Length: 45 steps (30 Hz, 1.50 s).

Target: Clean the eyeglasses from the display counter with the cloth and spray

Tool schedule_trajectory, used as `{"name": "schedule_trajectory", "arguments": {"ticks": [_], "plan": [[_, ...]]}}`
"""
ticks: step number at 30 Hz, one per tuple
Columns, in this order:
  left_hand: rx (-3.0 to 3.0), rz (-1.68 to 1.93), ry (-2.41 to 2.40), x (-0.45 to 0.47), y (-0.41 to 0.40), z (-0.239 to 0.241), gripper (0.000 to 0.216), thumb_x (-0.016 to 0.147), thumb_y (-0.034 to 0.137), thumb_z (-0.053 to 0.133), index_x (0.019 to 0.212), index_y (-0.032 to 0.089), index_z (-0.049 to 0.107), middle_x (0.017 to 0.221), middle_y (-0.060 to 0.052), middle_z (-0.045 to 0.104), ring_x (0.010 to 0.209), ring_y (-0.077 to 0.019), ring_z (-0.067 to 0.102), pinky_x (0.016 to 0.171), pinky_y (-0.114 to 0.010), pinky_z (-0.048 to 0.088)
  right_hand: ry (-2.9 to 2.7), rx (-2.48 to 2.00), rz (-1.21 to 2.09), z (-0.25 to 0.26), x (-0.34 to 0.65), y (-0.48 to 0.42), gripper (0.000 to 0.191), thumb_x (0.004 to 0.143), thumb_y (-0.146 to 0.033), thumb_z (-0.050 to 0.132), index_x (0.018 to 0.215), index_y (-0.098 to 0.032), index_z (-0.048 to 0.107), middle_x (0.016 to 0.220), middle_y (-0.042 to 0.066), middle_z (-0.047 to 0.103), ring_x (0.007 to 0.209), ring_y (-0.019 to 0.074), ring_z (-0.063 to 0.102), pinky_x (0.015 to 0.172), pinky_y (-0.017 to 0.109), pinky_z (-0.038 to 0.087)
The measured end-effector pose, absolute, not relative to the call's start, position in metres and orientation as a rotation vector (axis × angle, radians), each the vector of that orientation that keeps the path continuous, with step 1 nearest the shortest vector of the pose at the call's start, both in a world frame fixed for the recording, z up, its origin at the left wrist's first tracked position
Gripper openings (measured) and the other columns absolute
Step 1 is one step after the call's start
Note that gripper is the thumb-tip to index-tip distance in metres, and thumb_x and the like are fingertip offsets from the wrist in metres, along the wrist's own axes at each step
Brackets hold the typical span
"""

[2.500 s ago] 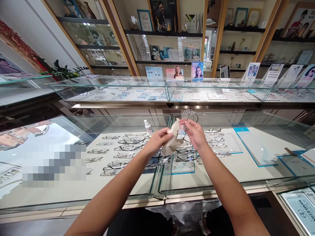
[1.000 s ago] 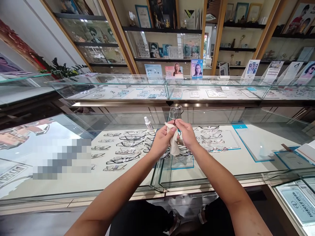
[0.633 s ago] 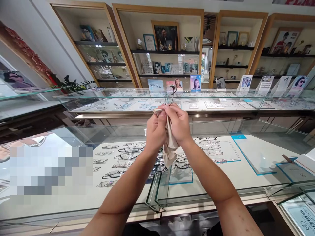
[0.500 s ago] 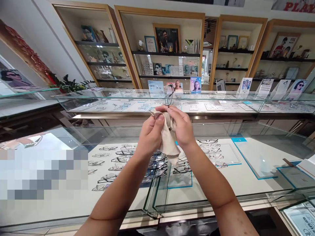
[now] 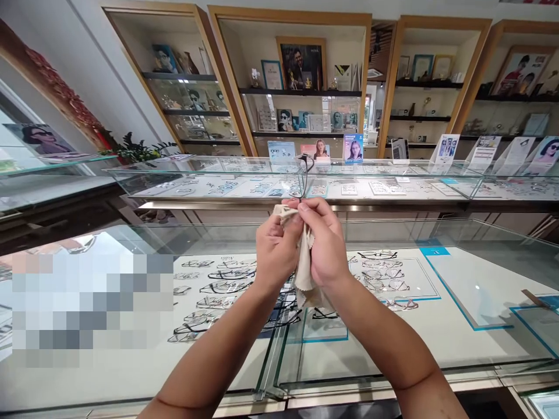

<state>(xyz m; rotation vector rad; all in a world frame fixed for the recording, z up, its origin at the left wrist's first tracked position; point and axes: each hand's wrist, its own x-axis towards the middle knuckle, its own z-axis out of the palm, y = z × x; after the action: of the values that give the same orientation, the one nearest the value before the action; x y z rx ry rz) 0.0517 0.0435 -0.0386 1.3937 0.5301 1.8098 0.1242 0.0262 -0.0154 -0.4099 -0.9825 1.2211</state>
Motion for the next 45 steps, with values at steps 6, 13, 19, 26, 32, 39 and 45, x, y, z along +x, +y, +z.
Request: {"name": "schedule_trajectory", "arguments": {"ticks": [6,13,19,26,32,39,45], "plan": [[1.501,1.662,0.565,0.04,0.046,-0.032,0.047,0.089,0.064,0.071,0.094,0.018,0.075,0.085,-0.003,0.072,0.082,-0.0169,0.064,0.08,-0.027,0.052,-0.953,-0.426,1.239,-0.009,0.138,0.034,0.009,0.08,-0.032,0.068,0.076,-0.027,0.061,0.087,0.0,0.074,0.106,0.0225,0.07,0.092,0.036,0.058],[1.609,1.3,0.395,0.025,0.05,-0.025,0.041,0.083,0.052,0.083,0.104,0.017,0.074,0.083,-0.002,0.066,0.072,-0.013,0.056,0.068,-0.024,0.047,-0.957,-0.483,1.24,-0.007,0.154,0.04,0.008,0.079,-0.03,0.072,0.081,-0.024,0.066,0.093,0.0,0.072,0.087,0.016,0.066,0.083,0.03,0.056],[1.52,1.698,0.525,0.043,0.047,-0.031,0.042,0.084,0.058,0.08,0.094,0.018,0.073,0.074,0.001,0.064,0.065,-0.011,0.054,0.063,-0.023,0.045,-0.911,-0.46,1.305,-0.013,0.133,0.029,0.01,0.084,-0.034,0.07,0.085,-0.026,0.064,0.093,-0.001,0.073,0.094,0.0175,0.069,0.087,0.032,0.058],[1.553,1.543,0.607,0.032,0.049,-0.028,0.057,0.086,0.072,0.068,0.07,0.018,0.065,0.067,0.0,0.059,0.064,-0.0127,0.052,0.064,-0.025,0.047,-0.982,-0.497,1.238,-0.01,0.143,0.035,0.015,0.08,-0.036,0.076,0.082,-0.026,0.066,0.096,-0.001,0.073,0.091,0.0173,0.068,0.086,0.031,0.057],[1.554,1.381,0.603,0.015,0.06,-0.027,0.059,0.089,0.073,0.063,0.088,0.015,0.076,0.081,-0.006,0.073,0.08,-0.018,0.066,0.074,-0.029,0.053,-1.082,-0.591,1.117,-0.002,0.167,0.045,0.011,0.078,-0.035,0.075,0.075,-0.025,0.073,0.103,0.0,0.074,0.099,0.0182,0.065,0.085,0.03,0.055],[1.385,1.484,0.583,0.007,0.062,-0.022,0.056,0.09,0.071,0.065,0.106,0.018,0.076,0.09,-0.007,0.077,0.095,-0.0224,0.075,0.082,-0.032,0.06,-1.329,-0.661,0.965,-0.002,0.184,0.051,0.013,0.083,-0.027,0.072,0.071,-0.027,0.078,0.109,0.002,0.072,0.121,0.023,0.061,0.108,0.041,0.046],[1.301,1.484,0.515,0.01,0.061,-0.017,0.055,0.088,0.07,0.069,0.104,0.018,0.076,0.093,-0.008,0.079,0.106,-0.025,0.075,0.091,-0.036,0.061,-1.549,-0.736,0.798,-0.007,0.181,0.053,0.015,0.084,-0.025,0.074,0.07,-0.026,0.077,0.108,0.004,0.066,0.114,0.0226,0.061,0.115,0.048,0.04]]}}
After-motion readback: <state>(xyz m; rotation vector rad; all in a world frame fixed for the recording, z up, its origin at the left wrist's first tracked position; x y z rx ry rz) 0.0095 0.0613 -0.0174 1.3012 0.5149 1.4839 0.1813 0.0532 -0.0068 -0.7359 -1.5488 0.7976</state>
